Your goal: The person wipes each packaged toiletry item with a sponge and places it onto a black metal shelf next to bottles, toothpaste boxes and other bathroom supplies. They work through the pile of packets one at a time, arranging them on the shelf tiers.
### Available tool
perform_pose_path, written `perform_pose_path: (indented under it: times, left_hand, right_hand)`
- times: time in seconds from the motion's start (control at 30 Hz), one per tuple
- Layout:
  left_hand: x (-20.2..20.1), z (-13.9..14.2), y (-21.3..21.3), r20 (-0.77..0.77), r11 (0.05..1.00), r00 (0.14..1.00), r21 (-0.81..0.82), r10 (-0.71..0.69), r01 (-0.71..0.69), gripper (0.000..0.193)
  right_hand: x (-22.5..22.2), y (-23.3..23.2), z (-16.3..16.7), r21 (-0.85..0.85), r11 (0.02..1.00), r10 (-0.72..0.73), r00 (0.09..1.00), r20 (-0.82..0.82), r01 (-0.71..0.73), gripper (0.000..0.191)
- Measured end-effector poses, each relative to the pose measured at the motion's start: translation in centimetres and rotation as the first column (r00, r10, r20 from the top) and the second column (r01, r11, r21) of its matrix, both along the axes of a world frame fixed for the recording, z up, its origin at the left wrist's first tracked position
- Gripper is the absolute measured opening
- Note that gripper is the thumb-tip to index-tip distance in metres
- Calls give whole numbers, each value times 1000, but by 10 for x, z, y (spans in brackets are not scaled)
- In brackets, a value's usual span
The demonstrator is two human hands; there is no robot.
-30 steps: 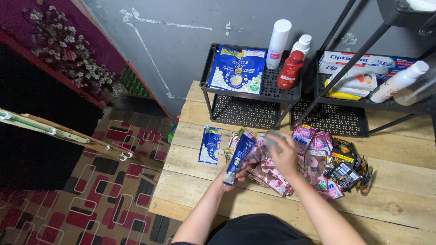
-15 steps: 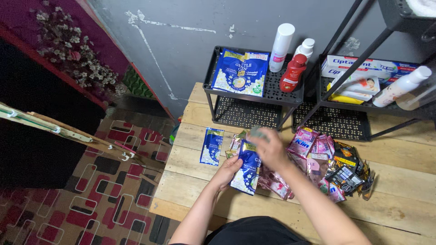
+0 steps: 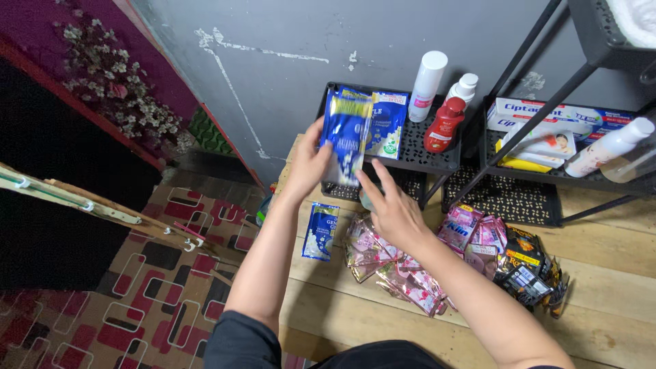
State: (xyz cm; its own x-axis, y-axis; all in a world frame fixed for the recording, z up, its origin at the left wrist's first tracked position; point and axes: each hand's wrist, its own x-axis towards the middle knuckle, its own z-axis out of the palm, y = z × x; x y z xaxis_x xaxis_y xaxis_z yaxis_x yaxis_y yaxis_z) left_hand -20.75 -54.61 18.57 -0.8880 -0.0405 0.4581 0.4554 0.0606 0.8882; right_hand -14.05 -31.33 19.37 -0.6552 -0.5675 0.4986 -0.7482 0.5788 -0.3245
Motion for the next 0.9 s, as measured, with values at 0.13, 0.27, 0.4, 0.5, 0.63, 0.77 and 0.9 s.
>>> perform_pose_path:
  times: [0.13,0.27,0.4,0.5,0.63,0.77,0.9]
  left_hand:
    - [-40,31,9,-139,933,966,-260,218,-248,60]
    - [-63,34,14,-101,881,947,-346,306,-322,66]
    - [-72,28,15,-103,854,941,-396,322,-336,68]
    - [-72,21,16,-107,824,927,-429,360,-370,67]
    - [-71,15,17,-187,766,893,-462,409,-448,61]
    - [-72,11,18,-271,724,879,-499,392,-477,54]
    - [-73,3,20,-328,601,856,-611,401,-516,49]
  right_hand:
    - [-19,-20,18,94,995,-46,998,45,42,92]
    - [-33,-35,20,169,983,-89,994,64,77,91]
    - [-40,-43,14,228,970,-117,987,113,89,87]
    - [-43,-48,8,214,973,-115,984,133,85,86]
    - [-45,-54,0,232,965,-153,978,139,118,83]
    - [-46,-59,-6,205,968,-170,981,97,147,80]
    - [-47,-61,-10,218,963,-188,974,125,158,79]
